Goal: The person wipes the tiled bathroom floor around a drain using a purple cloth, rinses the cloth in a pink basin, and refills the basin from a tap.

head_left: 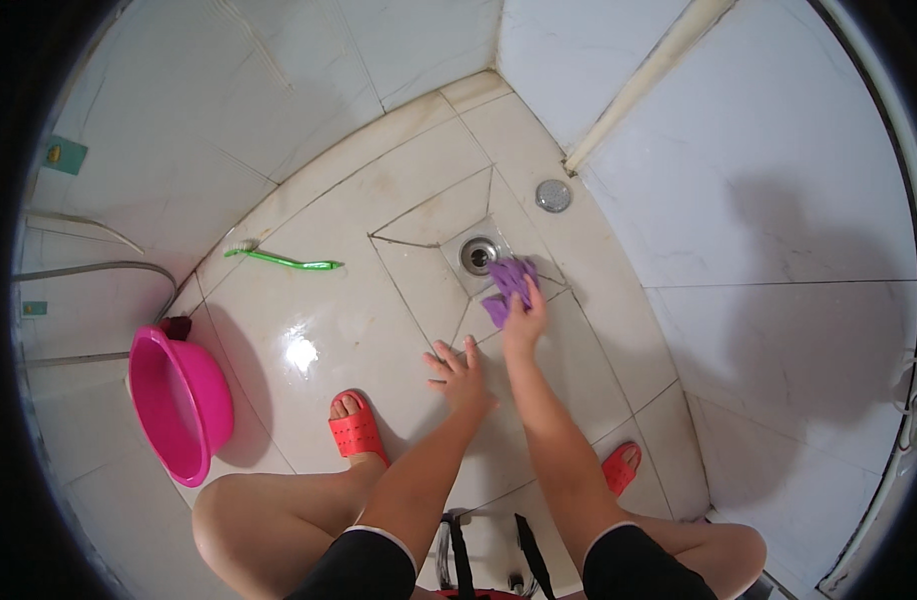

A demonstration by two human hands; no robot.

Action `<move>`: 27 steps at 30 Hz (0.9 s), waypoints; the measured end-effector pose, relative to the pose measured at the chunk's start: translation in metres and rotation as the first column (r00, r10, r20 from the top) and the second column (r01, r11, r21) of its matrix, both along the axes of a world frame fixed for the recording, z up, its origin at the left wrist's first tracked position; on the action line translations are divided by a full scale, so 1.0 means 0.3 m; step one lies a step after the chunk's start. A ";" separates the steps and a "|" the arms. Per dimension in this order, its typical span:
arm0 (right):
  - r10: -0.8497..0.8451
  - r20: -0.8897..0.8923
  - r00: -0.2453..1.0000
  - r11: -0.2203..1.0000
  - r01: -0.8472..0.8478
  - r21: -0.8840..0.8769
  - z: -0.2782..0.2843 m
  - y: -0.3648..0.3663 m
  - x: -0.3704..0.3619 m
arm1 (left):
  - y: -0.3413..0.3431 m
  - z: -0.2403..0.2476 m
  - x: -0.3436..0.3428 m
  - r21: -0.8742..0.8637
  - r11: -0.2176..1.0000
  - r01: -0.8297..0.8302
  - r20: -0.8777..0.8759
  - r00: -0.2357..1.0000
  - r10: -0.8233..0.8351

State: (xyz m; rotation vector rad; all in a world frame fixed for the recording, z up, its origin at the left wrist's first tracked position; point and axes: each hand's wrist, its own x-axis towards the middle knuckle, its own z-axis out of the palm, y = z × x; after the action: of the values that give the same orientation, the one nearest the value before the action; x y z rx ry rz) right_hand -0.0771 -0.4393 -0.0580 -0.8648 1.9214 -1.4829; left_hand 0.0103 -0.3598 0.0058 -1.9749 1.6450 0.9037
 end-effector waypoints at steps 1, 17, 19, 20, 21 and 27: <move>-0.039 0.051 0.998 0.998 0.041 -0.043 0.023 0.077 -0.021 | 0.001 -0.004 -0.001 -0.003 1.000 0.001 0.000 1.000 -0.001; -0.018 -0.323 0.946 0.975 0.088 0.204 -0.019 0.413 -0.002 | 0.033 -0.114 -0.019 -0.157 0.987 0.038 0.175 0.985 -0.010; 0.024 -0.193 0.981 0.987 0.007 0.158 -0.047 0.254 -0.095 | 0.005 -0.044 -0.066 -0.015 0.999 0.033 0.073 0.997 -0.032; 0.052 -0.032 0.998 0.988 -0.047 0.150 -0.037 0.207 -0.094 | 0.005 -0.017 -0.046 -0.017 0.999 0.029 0.085 0.996 -0.028; 0.054 -0.028 0.998 0.988 -0.049 0.149 -0.019 0.205 -0.098 | 0.003 0.000 -0.031 0.022 0.999 0.035 0.085 0.996 -0.037; -0.114 -0.044 0.992 0.991 0.117 0.064 0.189 0.579 -0.097 | 0.026 -0.016 0.047 0.044 0.998 0.037 0.115 0.993 -0.042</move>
State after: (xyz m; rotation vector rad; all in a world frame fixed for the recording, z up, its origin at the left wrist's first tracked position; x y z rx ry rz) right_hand -0.1063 -0.2656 -0.0013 -0.7706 2.0695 -1.4688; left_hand 0.0245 -0.3520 0.0011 -1.9225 1.5824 0.7876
